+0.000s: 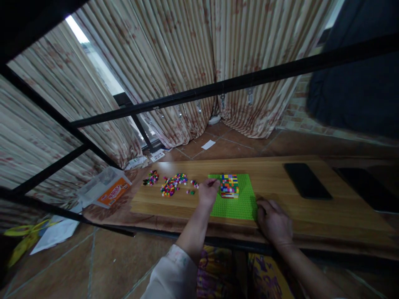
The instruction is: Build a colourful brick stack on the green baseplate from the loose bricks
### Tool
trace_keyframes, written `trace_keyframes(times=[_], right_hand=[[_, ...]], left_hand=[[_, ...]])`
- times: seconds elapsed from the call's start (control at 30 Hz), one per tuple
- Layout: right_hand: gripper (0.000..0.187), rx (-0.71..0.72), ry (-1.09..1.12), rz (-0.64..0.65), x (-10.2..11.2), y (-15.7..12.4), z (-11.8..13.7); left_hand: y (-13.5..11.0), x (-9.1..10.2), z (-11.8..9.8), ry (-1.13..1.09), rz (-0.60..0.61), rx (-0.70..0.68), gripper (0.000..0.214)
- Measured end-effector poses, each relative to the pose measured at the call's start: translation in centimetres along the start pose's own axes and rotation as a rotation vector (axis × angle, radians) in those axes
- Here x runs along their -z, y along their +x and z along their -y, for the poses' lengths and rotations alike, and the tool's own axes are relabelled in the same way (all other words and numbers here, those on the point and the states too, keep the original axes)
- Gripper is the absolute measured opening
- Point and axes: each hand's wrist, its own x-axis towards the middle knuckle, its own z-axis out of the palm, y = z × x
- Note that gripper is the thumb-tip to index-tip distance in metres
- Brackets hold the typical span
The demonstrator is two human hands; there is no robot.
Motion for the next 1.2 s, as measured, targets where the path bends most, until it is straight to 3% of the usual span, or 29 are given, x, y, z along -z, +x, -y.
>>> trace_keyframes(times=[0.13, 0.33, 0.43, 0.53, 0.83, 0.97, 1.2], right_hand=[[0.019, -0.007, 0.014, -0.005, 0.0, 0.0, 0.0], [0.019, -0.005, 0.003, -0.028, 0.0, -0.1, 0.0], [0.018, -0.008, -0.012, -0.007, 0.1, -0.1, -0.1], [0.017, -0.011, -0.029, 0.002, 0.2, -0.2, -0.1], [0.017, 0.031, -0.040, -0.032, -0.3, -0.3, -0.7], [0.017, 0.043, -0.035, -0.026, -0.2, -0.2, -0.6], [0.018, 0.013, -0.049, -0.002, 0.0, -0.1, -0.2]], left_hand=[[-0.6, 2.9, 1.2, 0.040, -0.086, -0.018, 0.020], [-2.3, 10.3, 4.4, 0.250, -0.236, -0.014, 0.014], [-3.0, 12.6, 5.3, 0.377, -0.267, -0.002, 0.015], [-3.0, 12.6, 5.5, 0.481, -0.248, -0.020, 0.017], [-1.4, 9.1, 4.3, 0.748, -0.108, -0.152, 0.030], [-0.7, 8.9, 4.3, 0.871, -0.075, -0.161, 0.027], [-0.3, 9.0, 4.4, 0.831, -0.059, -0.191, 0.018]])
